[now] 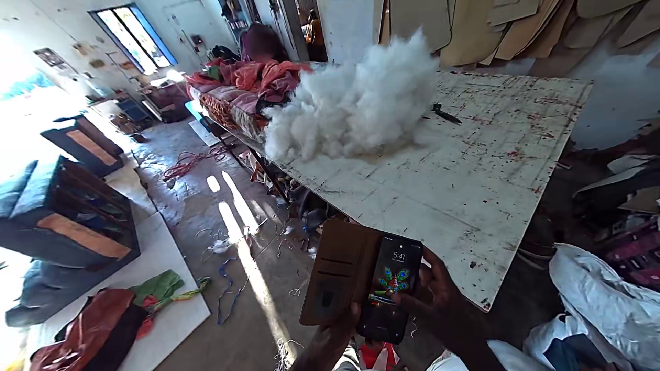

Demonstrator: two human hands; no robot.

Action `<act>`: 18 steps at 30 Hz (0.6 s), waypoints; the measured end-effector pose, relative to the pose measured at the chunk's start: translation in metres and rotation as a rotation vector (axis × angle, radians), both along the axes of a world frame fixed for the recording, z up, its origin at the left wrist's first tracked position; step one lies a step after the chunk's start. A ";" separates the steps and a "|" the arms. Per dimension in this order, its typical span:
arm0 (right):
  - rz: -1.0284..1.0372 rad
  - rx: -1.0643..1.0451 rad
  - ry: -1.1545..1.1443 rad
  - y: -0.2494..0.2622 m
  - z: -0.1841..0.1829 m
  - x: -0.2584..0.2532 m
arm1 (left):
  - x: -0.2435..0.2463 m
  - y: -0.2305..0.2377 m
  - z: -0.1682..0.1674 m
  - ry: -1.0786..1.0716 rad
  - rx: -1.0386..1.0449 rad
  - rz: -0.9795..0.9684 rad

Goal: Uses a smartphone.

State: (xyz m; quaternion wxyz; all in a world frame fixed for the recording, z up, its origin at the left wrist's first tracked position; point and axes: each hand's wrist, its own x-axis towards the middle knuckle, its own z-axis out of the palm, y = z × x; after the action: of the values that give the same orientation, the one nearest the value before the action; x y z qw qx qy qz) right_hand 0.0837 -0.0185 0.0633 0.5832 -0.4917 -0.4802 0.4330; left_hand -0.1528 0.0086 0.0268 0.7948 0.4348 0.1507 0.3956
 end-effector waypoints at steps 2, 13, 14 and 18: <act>-0.034 -0.007 0.077 0.007 0.009 0.007 | -0.004 -0.007 0.002 0.045 0.018 0.012; -0.007 -0.036 0.151 -0.003 0.010 -0.009 | -0.004 -0.019 0.001 0.044 0.011 0.040; -0.010 -0.038 0.134 -0.003 0.011 -0.010 | -0.003 -0.019 0.002 0.034 0.014 0.044; -0.022 -0.050 0.061 -0.005 0.013 -0.009 | 0.003 -0.019 0.002 0.020 0.016 0.054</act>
State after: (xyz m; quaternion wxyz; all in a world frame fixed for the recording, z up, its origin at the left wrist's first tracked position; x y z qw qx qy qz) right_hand 0.0747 -0.0240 0.0760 0.5896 -0.4983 -0.4458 0.4532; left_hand -0.1501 -0.0104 0.0291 0.7788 0.4408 0.1671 0.4138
